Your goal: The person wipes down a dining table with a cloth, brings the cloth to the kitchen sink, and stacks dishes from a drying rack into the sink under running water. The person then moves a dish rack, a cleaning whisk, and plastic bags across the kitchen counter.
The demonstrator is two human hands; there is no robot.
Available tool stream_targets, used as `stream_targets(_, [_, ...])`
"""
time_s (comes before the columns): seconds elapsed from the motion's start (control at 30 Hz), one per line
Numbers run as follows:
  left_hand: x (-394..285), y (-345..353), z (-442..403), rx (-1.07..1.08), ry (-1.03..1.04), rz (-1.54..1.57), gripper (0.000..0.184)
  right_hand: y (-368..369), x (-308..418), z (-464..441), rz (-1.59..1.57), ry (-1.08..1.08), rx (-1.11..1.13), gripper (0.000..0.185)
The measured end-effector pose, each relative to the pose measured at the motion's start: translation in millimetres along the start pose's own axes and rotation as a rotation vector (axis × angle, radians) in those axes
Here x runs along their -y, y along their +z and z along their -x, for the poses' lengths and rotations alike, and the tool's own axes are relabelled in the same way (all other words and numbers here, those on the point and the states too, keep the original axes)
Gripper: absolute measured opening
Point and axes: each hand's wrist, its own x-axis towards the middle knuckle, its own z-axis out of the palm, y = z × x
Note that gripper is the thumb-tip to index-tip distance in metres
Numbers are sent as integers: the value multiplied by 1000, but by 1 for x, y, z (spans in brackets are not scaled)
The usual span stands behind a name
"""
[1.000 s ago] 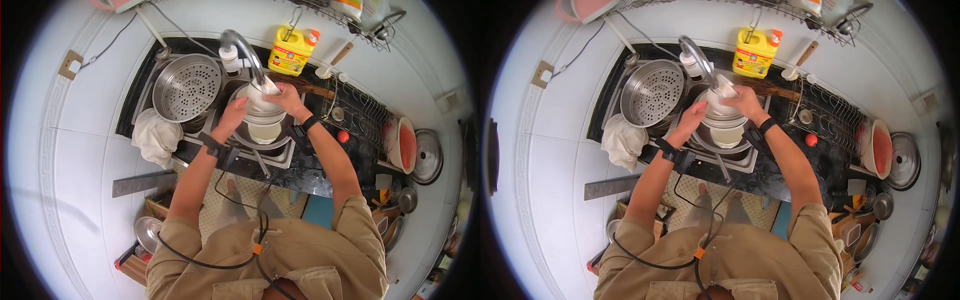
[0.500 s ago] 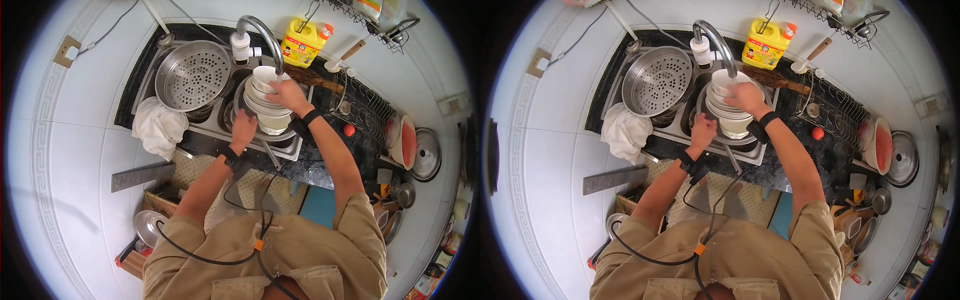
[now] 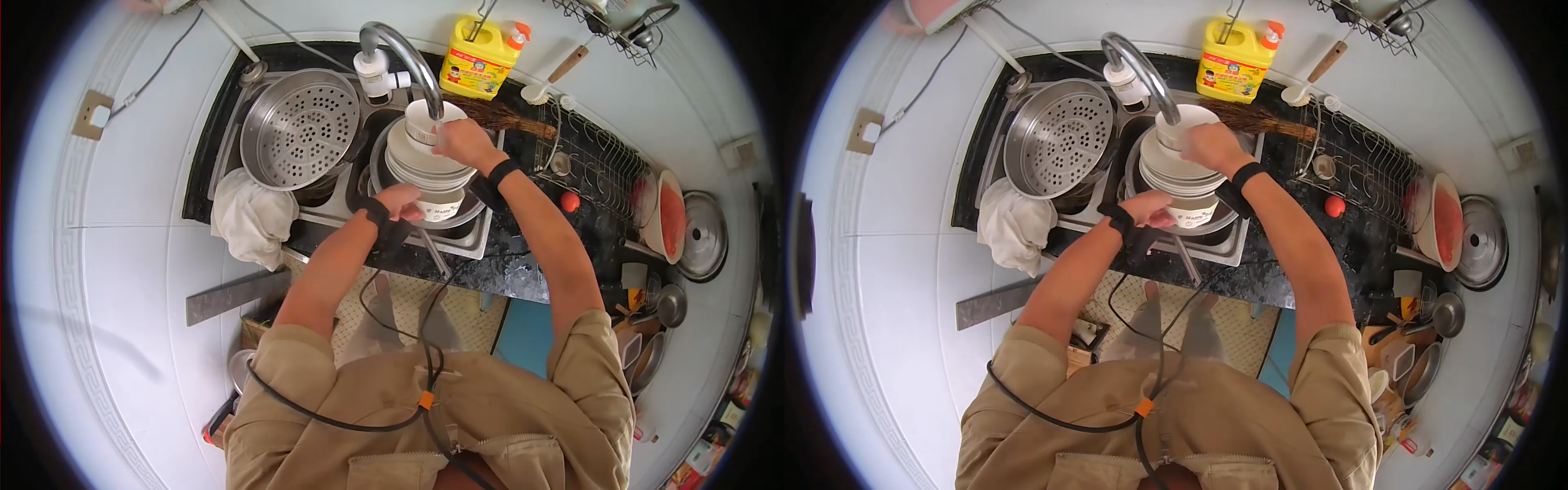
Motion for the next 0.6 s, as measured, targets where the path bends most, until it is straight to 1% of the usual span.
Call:
stream_targets(0.07, [-13,-1,32,2,-36,-46,34,2,1,8,-4,12,-19,27])
stream_targets(0.13, [-14,-6,41,55,-7,-104,40,6,4,14,4,10,-53,26])
stream_targets(0.17, [-16,-13,40,122,-20,-175,42,7,5,17,18,4,-82,26])
stream_targets(0.2, [-19,-14,45,121,-19,-177,42,9,5,20,17,6,-84,26])
stream_targets(0.27, [-29,-13,62,58,-91,-262,41,13,2,26,-25,-100,-215,24])
stream_targets(0.3, [-35,-22,69,148,-99,-349,39,16,0,28,-28,-98,-215,24])
stream_targets(0.33, [-37,-32,74,145,-101,-351,39,18,-1,28,34,-115,-196,20])
stream_targets(0.37, [-38,-42,80,202,-103,-443,37,21,-1,27,94,-133,-181,16])
stream_targets(0.4, [-41,-51,87,255,-104,-539,36,25,0,26,88,-134,-190,16])
stream_targets(0.47, [-54,-53,121,204,-102,-556,34,33,3,29,-5,-181,-286,15])
stream_targets(0.5, [-59,-54,139,159,-100,-572,33,36,8,31,-13,-184,-293,15])
stream_targets(0.57, [-65,-62,158,98,-86,-564,32,39,19,35,53,-129,-196,10])
stream_targets(0.6, [-69,-63,165,49,-70,-553,32,38,23,39,53,-129,-203,10])
